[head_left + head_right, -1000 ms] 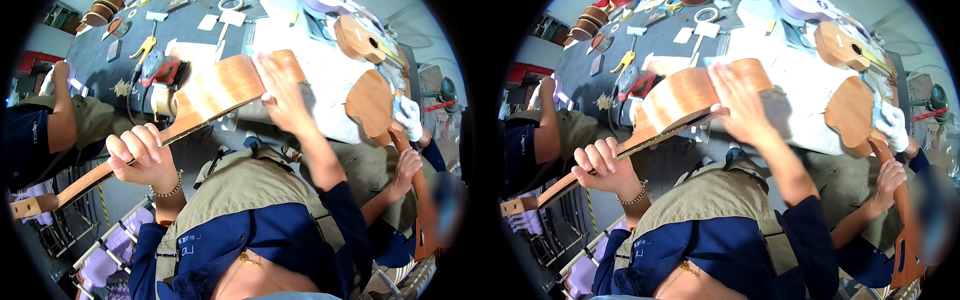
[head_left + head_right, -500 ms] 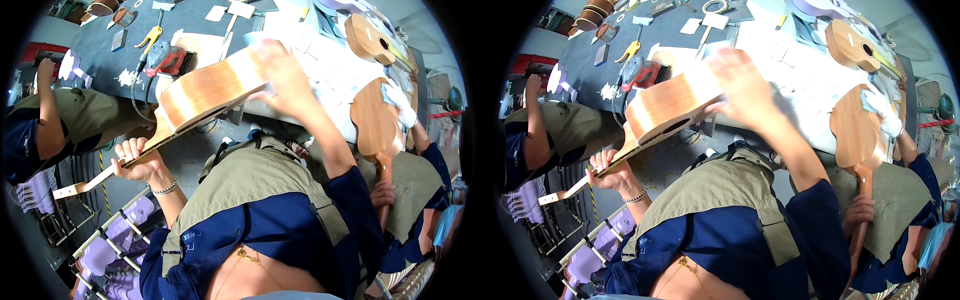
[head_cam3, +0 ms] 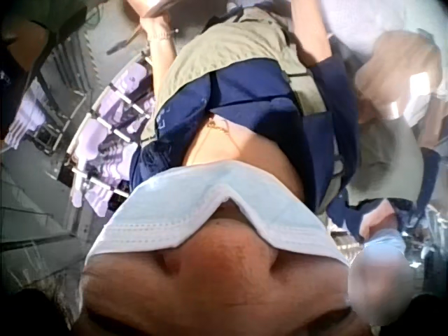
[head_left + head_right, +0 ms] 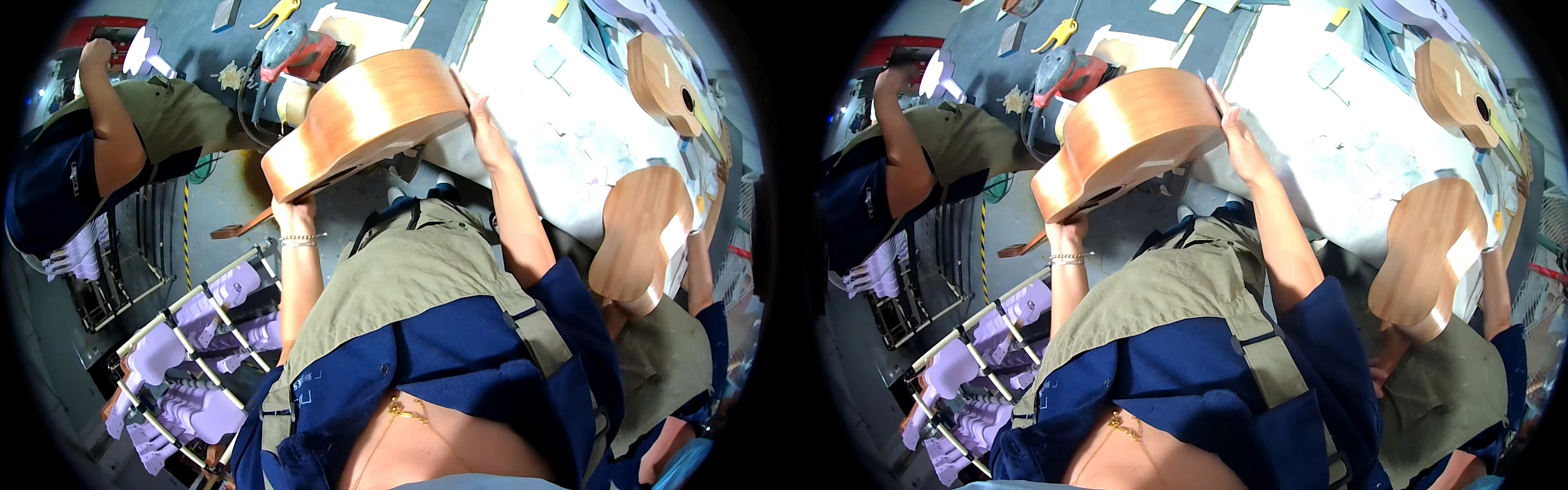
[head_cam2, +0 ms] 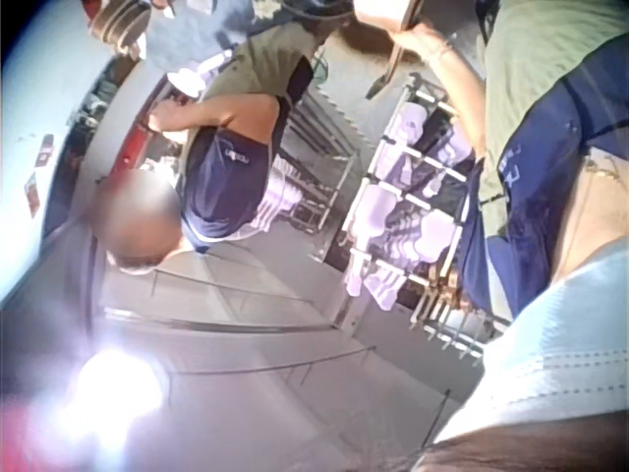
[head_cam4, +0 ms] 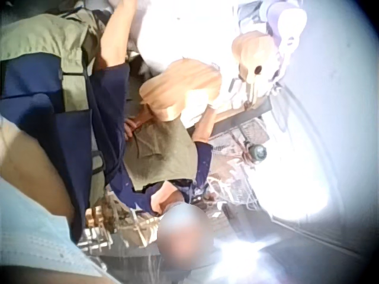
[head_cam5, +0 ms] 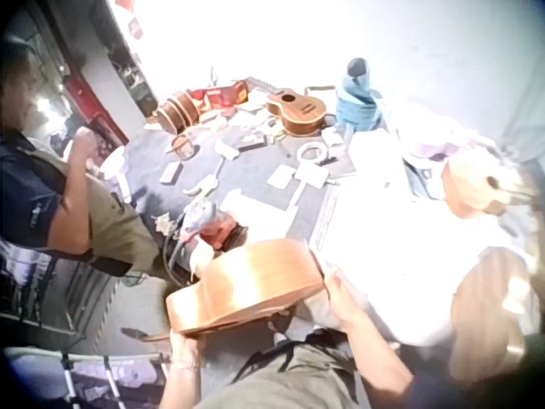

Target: The person sands the body and neck of a wooden guitar using a sanding block. They work on the edges and surfaces of the instrument, flipping it over to sand different sides. The person then places the guitar neck onto a rack.

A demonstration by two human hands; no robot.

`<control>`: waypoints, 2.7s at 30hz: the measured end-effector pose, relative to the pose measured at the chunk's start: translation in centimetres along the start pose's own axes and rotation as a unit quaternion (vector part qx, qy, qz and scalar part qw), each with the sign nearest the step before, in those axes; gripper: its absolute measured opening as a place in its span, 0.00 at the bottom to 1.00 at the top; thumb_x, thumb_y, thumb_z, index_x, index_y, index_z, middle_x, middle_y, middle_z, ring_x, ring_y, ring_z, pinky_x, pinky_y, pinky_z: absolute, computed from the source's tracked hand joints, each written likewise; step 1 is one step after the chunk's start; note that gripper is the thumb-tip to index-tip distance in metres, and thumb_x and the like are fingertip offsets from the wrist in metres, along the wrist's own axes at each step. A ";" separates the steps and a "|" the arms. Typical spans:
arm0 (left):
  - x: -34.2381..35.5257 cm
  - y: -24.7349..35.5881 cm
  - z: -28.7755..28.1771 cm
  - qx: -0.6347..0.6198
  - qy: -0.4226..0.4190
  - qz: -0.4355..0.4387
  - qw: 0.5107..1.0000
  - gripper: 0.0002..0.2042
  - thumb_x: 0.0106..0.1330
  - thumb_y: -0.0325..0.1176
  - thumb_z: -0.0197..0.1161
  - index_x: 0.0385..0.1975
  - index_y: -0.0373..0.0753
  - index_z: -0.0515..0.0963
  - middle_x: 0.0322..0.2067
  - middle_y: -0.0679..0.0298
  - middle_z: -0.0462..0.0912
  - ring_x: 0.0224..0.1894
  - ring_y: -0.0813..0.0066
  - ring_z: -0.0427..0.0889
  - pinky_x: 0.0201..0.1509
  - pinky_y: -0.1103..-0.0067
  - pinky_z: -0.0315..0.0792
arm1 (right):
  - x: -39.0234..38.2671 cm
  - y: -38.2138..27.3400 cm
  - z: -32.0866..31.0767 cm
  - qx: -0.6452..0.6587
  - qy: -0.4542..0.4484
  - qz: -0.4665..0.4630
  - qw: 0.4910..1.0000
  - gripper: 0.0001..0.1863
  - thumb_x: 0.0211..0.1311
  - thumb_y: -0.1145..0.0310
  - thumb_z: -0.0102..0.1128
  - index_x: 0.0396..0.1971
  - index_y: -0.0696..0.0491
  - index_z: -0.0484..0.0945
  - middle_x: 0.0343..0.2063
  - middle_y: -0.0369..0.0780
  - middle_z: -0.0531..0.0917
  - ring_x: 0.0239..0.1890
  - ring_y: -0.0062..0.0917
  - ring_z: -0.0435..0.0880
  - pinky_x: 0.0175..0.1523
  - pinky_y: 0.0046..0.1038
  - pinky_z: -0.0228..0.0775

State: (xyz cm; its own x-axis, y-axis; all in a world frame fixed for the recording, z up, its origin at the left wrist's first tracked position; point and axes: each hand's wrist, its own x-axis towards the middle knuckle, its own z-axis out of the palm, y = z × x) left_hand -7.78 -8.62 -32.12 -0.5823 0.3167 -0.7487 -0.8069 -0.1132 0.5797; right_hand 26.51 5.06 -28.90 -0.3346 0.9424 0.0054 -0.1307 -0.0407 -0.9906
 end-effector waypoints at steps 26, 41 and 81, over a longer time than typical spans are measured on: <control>-6.6 -1.1 4.6 -0.007 0.070 0.268 0.961 0.08 0.67 0.30 0.53 0.27 0.36 0.65 0.24 0.64 0.74 0.23 0.75 0.77 0.26 0.80 0.75 | -2.5 5.8 -3.6 0.235 0.011 0.162 0.958 0.31 0.67 0.49 0.47 0.62 0.53 0.60 0.59 0.36 0.67 0.61 0.26 0.66 0.64 0.31 0.59; -1.1 0.4 2.0 -0.001 0.027 0.259 0.965 0.11 0.65 0.32 0.54 0.34 0.28 0.72 0.31 0.57 0.79 0.30 0.66 0.81 0.33 0.70 0.78 | 6.1 0.8 -5.4 -0.253 0.039 -0.114 0.960 0.31 0.65 0.48 0.49 0.64 0.47 0.62 0.57 0.51 0.71 0.58 0.39 0.71 0.60 0.32 0.61; 9.0 -8.3 43.0 0.407 -0.458 0.148 0.776 0.12 0.60 0.39 0.62 0.21 0.39 0.74 0.14 0.68 0.72 0.14 0.76 0.72 0.17 0.78 0.67 | -8.4 -13.5 3.9 -0.448 0.240 -0.127 0.852 0.24 0.40 0.72 0.73 0.41 0.53 0.74 0.46 0.44 0.72 0.49 0.37 0.72 0.52 0.33 0.66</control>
State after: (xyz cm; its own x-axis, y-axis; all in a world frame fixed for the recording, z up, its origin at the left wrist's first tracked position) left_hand -2.07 35.62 -29.86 -0.1155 0.9692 -0.2175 -0.1041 0.2060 0.9730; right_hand 27.40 -3.61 -15.02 0.0465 0.9190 0.3915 0.6949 0.2518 -0.6736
